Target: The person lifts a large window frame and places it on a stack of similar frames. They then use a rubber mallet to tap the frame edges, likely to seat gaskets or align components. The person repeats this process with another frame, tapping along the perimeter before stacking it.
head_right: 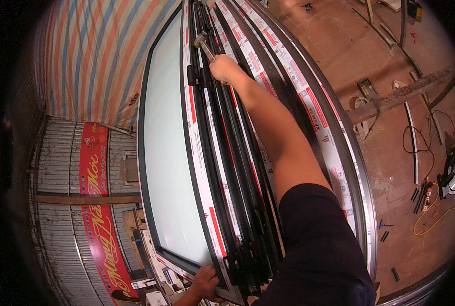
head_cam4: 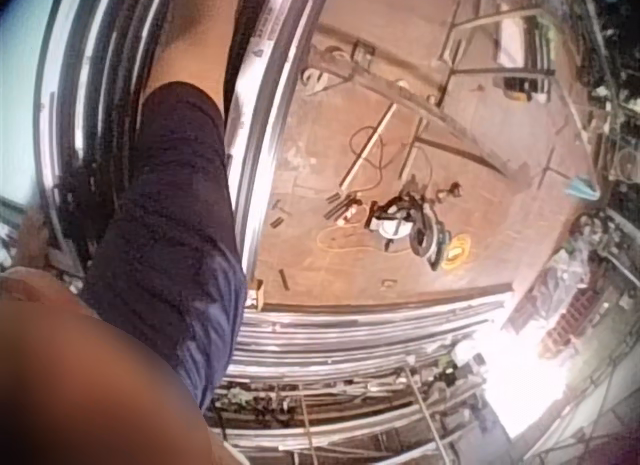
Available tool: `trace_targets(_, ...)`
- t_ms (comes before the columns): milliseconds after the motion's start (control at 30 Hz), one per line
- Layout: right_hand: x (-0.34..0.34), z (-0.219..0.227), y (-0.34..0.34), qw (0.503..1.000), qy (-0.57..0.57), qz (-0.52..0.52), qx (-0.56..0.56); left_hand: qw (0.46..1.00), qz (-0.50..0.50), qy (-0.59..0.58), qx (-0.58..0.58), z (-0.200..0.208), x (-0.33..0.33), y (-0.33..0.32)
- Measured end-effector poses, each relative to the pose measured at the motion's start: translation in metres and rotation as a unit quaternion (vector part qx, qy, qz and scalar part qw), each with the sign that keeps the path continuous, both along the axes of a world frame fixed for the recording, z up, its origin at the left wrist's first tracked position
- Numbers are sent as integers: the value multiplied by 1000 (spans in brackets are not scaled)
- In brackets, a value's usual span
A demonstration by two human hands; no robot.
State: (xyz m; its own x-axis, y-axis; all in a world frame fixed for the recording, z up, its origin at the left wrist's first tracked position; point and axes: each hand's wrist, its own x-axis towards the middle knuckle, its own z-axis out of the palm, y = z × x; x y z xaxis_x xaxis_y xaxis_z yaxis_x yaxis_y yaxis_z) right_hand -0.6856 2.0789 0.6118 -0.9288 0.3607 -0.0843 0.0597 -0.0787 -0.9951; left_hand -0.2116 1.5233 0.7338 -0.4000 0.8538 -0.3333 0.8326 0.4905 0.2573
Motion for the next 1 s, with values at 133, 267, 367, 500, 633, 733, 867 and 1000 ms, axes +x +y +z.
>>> trace_targets(133, 0, -15, 17, 987, 54, -67, -137, 1000, 4, 4, 7, 0, 0, 1)
trace_targets(267, 6, -23, 41, 967, 27, -250, -38, 1000, 4, 7, 30, -1, -2, 3)
trace_targets(367, 10, -27, 53, 971, 20, -237, -20, 1000, -7, 0, 30, -1, -3, 3)
trace_targets(500, 6, -31, 43, 975, 8, -221, -1, 1000, -6, 0, 11, 0, -3, -1)
trace_targets(633, -7, -39, 2, 984, -32, -172, 42, 1000, -19, 5, 0, -1, -2, -6)
trace_targets(733, -17, -58, -21, 996, -47, -12, 68, 999, -24, -6, -26, -1, -4, -7)
trace_targets(867, -23, -97, -16, 998, -11, -51, 42, 997, -13, -30, -65, 5, -5, 0)
trace_targets(1000, 18, -103, -34, 988, 98, -110, 55, 992, -5, -37, -119, 12, -1, 10)
